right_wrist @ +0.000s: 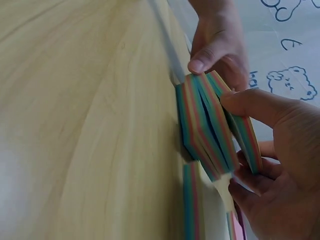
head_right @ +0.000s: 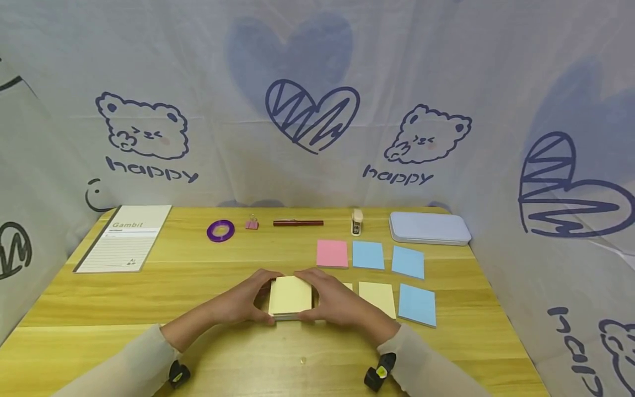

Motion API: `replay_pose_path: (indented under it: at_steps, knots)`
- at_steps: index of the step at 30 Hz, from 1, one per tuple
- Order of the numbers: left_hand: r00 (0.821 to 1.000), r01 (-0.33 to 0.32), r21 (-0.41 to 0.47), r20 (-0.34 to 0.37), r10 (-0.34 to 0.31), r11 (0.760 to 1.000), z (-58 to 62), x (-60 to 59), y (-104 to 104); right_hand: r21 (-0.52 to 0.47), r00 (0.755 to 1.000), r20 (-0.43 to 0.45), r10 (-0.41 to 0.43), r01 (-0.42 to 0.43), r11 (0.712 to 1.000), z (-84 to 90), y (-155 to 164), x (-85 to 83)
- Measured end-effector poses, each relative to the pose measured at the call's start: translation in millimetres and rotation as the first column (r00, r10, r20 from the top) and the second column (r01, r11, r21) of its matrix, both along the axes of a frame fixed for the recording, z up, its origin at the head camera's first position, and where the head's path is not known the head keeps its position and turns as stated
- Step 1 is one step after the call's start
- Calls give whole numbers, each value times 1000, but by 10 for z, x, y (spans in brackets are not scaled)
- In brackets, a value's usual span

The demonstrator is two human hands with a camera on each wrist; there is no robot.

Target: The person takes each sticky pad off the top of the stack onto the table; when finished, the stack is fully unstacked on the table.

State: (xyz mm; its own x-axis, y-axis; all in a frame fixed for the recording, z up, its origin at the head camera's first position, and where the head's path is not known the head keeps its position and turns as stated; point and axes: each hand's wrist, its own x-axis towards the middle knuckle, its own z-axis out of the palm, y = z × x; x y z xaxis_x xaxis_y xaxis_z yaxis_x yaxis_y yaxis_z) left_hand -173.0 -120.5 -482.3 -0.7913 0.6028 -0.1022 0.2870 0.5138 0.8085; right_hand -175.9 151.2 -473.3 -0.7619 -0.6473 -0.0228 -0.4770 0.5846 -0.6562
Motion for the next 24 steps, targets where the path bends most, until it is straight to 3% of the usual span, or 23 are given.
replay_pose_path:
  at_steps: [8, 19, 24]
  knots:
    - [998, -7, 15, 59, 6, 1000, 16, 17, 0, -7, 999, -25, -43, 42, 999, 25, 360, 233]
    - [1000, 8, -14, 8, -8, 1000, -2, 4, -1, 20, 998, -35, -54, 55, 998, -123, 780, 878]
    - [1000, 10, -20, 8, -10, 1000, 8, 5, 10, 41, 999, -37, -34, 36, 999, -233, 843, 1057]
